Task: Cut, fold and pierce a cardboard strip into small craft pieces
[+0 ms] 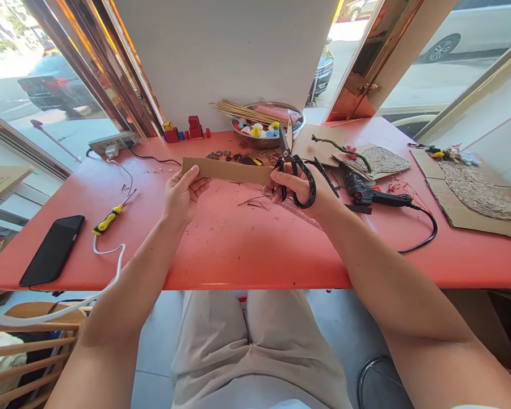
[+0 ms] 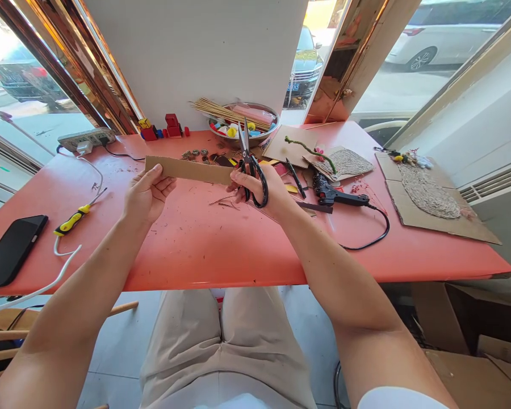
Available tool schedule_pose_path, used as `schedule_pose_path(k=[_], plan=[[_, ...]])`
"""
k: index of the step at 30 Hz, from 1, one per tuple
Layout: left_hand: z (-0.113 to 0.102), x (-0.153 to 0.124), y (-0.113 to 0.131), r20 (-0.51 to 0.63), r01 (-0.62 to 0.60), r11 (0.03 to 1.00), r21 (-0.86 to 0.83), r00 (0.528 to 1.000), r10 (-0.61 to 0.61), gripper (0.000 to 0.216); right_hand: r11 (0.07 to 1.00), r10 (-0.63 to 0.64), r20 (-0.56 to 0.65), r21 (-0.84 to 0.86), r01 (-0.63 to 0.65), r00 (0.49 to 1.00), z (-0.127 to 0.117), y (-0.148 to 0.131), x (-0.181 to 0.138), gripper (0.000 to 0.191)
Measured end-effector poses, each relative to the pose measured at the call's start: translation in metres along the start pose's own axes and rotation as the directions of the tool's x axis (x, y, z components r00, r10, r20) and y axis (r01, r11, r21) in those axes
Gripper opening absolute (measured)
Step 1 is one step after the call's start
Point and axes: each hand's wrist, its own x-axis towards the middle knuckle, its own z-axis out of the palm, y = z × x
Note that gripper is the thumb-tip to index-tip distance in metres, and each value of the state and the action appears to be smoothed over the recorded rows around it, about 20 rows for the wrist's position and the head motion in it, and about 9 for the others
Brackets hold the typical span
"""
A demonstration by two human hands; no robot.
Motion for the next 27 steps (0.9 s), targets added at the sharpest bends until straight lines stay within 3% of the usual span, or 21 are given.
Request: schedule_pose_path(k=[12,19,24,27], plan=[[0.005,-0.008,0.007,0.139,0.025,0.999,-0.023,0.99,-0.021,0.02,0.998,-0.031,-0.068,-0.062,0.027,0.997,-0.005,0.005,0.002,0.032],[0.005,-0.011,0.005,0.181,-0.042,0.998,-0.049,0.982,0.05,0.027,0.979,-0.032,-0.138,-0.202,0.003,0.99,-0.004,0.003,0.003,0.027],[0.004,-0.01,0.005,0.178,-0.016,1.0,-0.011,0.984,0.018,0.026,0.878,-0.014,0.113,-0.474,0.067,0.994,0.003,0.005,-0.002,0.019],[0.003,-0.009,0.004,0.179,0.003,1.0,-0.004,0.984,-0.002,0.025,0.787,-0.05,0.184,-0.598,0.152,0.982,0.01,0.008,-0.005,0.027]])
